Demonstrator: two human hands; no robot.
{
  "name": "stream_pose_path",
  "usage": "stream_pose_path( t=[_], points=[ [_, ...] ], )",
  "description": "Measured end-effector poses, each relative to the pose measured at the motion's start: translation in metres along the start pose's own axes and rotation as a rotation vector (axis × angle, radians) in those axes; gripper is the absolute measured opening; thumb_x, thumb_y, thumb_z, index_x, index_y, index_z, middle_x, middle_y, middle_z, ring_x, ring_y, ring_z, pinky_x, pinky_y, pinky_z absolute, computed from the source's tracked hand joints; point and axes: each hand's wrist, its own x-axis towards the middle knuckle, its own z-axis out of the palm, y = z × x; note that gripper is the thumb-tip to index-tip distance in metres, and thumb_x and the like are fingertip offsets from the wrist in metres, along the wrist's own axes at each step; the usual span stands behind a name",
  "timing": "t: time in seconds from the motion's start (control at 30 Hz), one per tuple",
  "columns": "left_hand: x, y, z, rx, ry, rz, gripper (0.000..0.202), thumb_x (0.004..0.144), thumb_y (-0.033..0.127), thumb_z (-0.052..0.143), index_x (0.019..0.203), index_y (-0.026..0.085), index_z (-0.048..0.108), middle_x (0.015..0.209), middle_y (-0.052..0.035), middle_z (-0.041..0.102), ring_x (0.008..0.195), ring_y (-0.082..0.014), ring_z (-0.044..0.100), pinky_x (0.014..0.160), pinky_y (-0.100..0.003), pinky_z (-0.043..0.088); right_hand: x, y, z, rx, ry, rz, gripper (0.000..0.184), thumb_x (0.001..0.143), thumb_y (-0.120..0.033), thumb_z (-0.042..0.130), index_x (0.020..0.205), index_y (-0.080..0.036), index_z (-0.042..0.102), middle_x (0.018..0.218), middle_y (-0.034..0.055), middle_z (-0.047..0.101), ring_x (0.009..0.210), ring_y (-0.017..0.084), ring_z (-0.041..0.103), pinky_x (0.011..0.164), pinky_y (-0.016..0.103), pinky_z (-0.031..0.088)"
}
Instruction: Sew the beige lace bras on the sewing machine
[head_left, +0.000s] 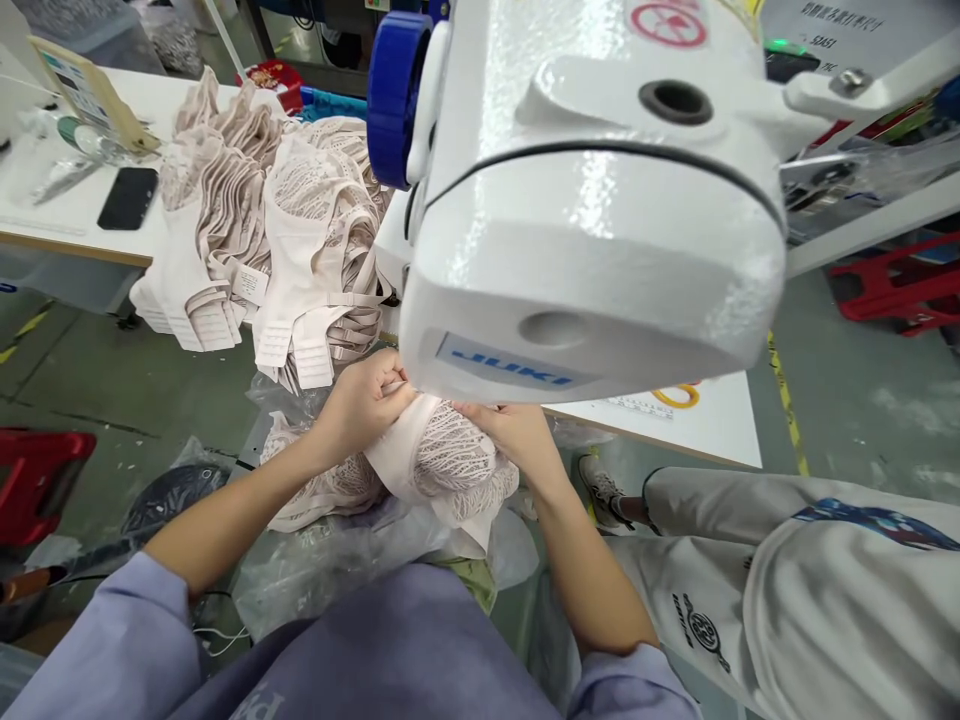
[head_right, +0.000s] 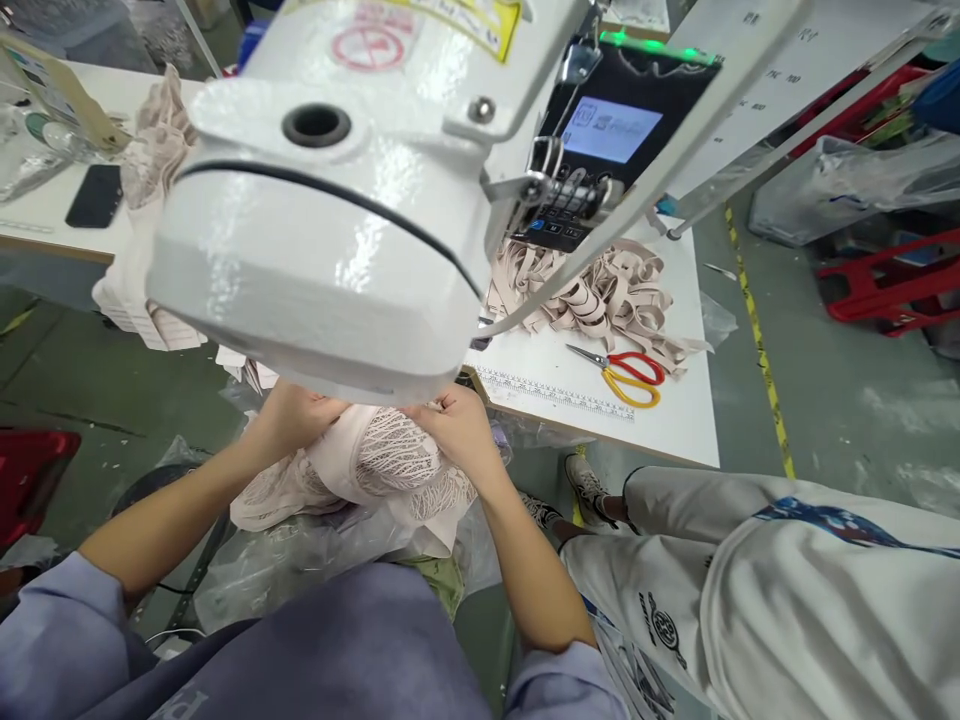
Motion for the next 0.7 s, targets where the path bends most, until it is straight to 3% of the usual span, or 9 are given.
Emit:
stream_pose_path(
  t=[0.13, 0.23, 0.33, 0.4, 0.47, 0.53, 0.7],
  points=[
    [0.0, 0.0, 0.001, 0.002, -0.002, -0.001, 0.007, 0.08, 0.019, 0.054, 0.075, 0.019, 0.05, 0.056, 0.0064, 0.039, 0.055, -0.0096, 0.036, 0.056, -0.023, 0.028, 0.001, 0.009, -0.002, 0.023, 0.034, -0.009, 0.037, 0.074, -0.057, 0.079, 0.083, -0.021, 0.075, 0.096, 0.0047, 0.079, 0.1, 0.029, 0.071, 0.09, 0.039, 0.055],
    [-0.001, 0.004, -0.002, 0.018, -0.018, -0.014, 0.009, 0.08, 0.019, 0.055, 0.074, 0.019, 0.048, 0.054, 0.0075, 0.035, 0.051, -0.0082, 0.03, 0.052, -0.023, 0.023, -0.003, 0.035, 0.003, 0.08, 0.061, 0.029, 0.054, 0.072, -0.065, 0.078, 0.099, -0.019, 0.072, 0.103, 0.0093, 0.076, 0.099, 0.03, 0.071, 0.088, 0.041, 0.056],
    [-0.003, 0.005, -0.009, 0.059, -0.051, -0.053, 0.017, 0.082, 0.02, 0.056, 0.069, 0.02, 0.044, 0.048, 0.0089, 0.028, 0.046, -0.0073, 0.024, 0.049, -0.023, 0.018, -0.013, 0.068, 0.013, 0.196, -0.06, 0.027, 0.092, 0.067, -0.082, 0.07, 0.131, -0.018, 0.058, 0.123, 0.0158, 0.07, 0.117, 0.033, 0.065, 0.099, 0.046, 0.052],
    [-0.004, 0.004, -0.013, 0.084, -0.052, -0.081, 0.023, 0.083, 0.022, 0.057, 0.066, 0.021, 0.041, 0.045, 0.0093, 0.025, 0.044, -0.0072, 0.022, 0.047, -0.024, 0.015, -0.023, 0.087, 0.018, 0.234, -0.225, -0.021, 0.104, 0.066, -0.084, 0.068, 0.144, -0.018, 0.048, 0.14, 0.0181, 0.06, 0.136, 0.034, 0.051, 0.114, 0.048, 0.041],
    [-0.005, 0.002, -0.015, 0.092, -0.035, -0.097, 0.027, 0.083, 0.024, 0.059, 0.064, 0.021, 0.04, 0.044, 0.0094, 0.025, 0.043, -0.0074, 0.023, 0.046, -0.024, 0.014, -0.032, 0.098, 0.019, 0.237, -0.414, -0.026, 0.097, 0.07, -0.075, 0.074, 0.146, -0.019, 0.049, 0.147, 0.0164, 0.055, 0.142, 0.033, 0.045, 0.12, 0.048, 0.032],
    [-0.006, -0.001, -0.015, 0.103, -0.023, -0.098, 0.027, 0.084, 0.025, 0.06, 0.065, 0.021, 0.041, 0.044, 0.009, 0.026, 0.044, -0.0078, 0.025, 0.046, -0.024, 0.015, -0.041, 0.103, 0.015, 0.249, -0.551, 0.027, 0.078, 0.075, -0.06, 0.079, 0.139, -0.02, 0.058, 0.141, 0.014, 0.062, 0.136, 0.032, 0.053, 0.119, 0.048, 0.035],
    [-0.009, 0.0, -0.013, 0.145, -0.026, -0.079, 0.027, 0.087, 0.029, 0.061, 0.067, 0.02, 0.046, 0.047, 0.008, 0.035, 0.046, -0.0087, 0.034, 0.048, -0.023, 0.022, -0.056, 0.112, -0.002, 0.356, -0.549, 0.14, 0.051, 0.076, -0.045, 0.083, 0.117, -0.019, 0.072, 0.116, 0.0099, 0.075, 0.107, 0.027, 0.07, 0.102, 0.044, 0.051]
  ],
)
